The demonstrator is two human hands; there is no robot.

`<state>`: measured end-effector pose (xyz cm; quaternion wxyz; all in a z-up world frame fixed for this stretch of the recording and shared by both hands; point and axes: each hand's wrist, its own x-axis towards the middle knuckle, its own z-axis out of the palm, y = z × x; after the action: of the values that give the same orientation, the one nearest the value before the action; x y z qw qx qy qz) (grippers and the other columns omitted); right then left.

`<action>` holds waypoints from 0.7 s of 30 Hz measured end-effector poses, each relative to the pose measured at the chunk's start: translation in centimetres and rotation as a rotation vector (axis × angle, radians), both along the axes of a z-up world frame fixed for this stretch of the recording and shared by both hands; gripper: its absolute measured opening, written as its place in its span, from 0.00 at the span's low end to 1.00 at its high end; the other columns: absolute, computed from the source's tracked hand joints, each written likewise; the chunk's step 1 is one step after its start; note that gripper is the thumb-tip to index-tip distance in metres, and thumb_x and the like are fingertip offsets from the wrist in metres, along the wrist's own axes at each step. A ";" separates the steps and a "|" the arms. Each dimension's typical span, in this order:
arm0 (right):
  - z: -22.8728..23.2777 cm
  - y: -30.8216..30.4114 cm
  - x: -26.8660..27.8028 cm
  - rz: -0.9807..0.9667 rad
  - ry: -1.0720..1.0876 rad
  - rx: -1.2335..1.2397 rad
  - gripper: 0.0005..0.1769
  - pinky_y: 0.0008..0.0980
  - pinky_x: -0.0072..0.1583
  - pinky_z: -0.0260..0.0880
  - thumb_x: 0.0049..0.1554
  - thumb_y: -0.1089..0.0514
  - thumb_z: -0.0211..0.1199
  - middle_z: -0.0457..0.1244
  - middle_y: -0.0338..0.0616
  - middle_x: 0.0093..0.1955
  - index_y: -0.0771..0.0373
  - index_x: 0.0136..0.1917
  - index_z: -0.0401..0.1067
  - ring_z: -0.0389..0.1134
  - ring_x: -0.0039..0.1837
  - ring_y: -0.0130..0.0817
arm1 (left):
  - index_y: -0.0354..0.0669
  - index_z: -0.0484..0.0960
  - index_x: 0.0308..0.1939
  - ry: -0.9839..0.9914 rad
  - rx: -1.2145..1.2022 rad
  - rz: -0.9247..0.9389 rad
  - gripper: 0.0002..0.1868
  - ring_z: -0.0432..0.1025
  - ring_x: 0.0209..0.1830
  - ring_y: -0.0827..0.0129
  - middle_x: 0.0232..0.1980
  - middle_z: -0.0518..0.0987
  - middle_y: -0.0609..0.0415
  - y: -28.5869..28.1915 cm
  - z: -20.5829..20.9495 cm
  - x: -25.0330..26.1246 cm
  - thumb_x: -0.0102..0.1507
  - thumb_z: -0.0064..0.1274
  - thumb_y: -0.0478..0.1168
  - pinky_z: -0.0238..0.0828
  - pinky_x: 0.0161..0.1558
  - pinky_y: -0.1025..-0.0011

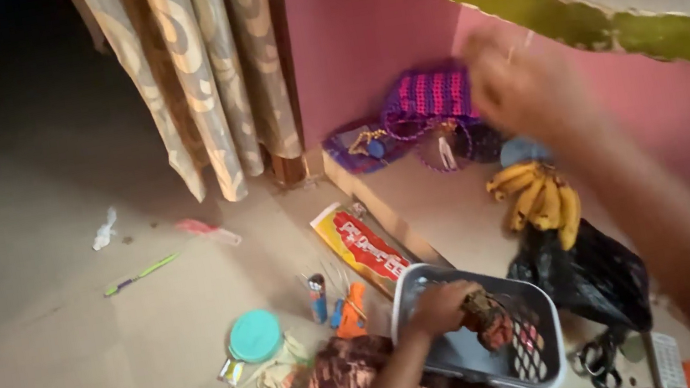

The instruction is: Assembling or fixing parts of a small gray and white plastic basket on the floor.

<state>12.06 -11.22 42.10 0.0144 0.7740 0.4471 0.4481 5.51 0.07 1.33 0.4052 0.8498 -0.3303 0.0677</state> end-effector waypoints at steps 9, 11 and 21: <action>12.1 2.9 13.7 -0.274 -0.193 0.147 0.19 0.48 0.54 0.71 0.60 0.59 0.67 0.62 0.54 0.65 0.68 0.61 0.69 0.68 0.61 0.54 | 0.48 0.81 0.55 0.052 -0.319 0.013 0.20 0.77 0.56 0.49 0.55 0.83 0.46 1.6 -5.5 2.2 0.59 0.54 0.36 0.74 0.56 0.59; 11.3 2.7 16.9 -0.287 -0.190 0.189 0.21 0.49 0.57 0.71 0.60 0.58 0.67 0.60 0.56 0.65 0.68 0.62 0.67 0.67 0.63 0.55 | 0.48 0.79 0.58 0.041 -0.290 -0.009 0.24 0.76 0.58 0.48 0.57 0.81 0.45 2.1 -5.0 3.6 0.57 0.53 0.35 0.73 0.57 0.58; 6.8 2.3 22.4 -0.563 0.019 0.216 0.42 0.59 0.63 0.63 0.61 0.44 0.65 0.52 0.68 0.74 0.71 0.77 0.57 0.58 0.68 0.68 | 0.54 0.77 0.61 0.207 -0.210 -0.029 0.31 0.74 0.59 0.48 0.60 0.80 0.47 1.0 -6.2 5.5 0.52 0.51 0.32 0.71 0.57 0.56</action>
<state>34.42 -8.91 48.94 0.0513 0.8688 0.1647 0.4641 11.01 1.06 -4.88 0.5250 0.8002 -0.2899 0.0080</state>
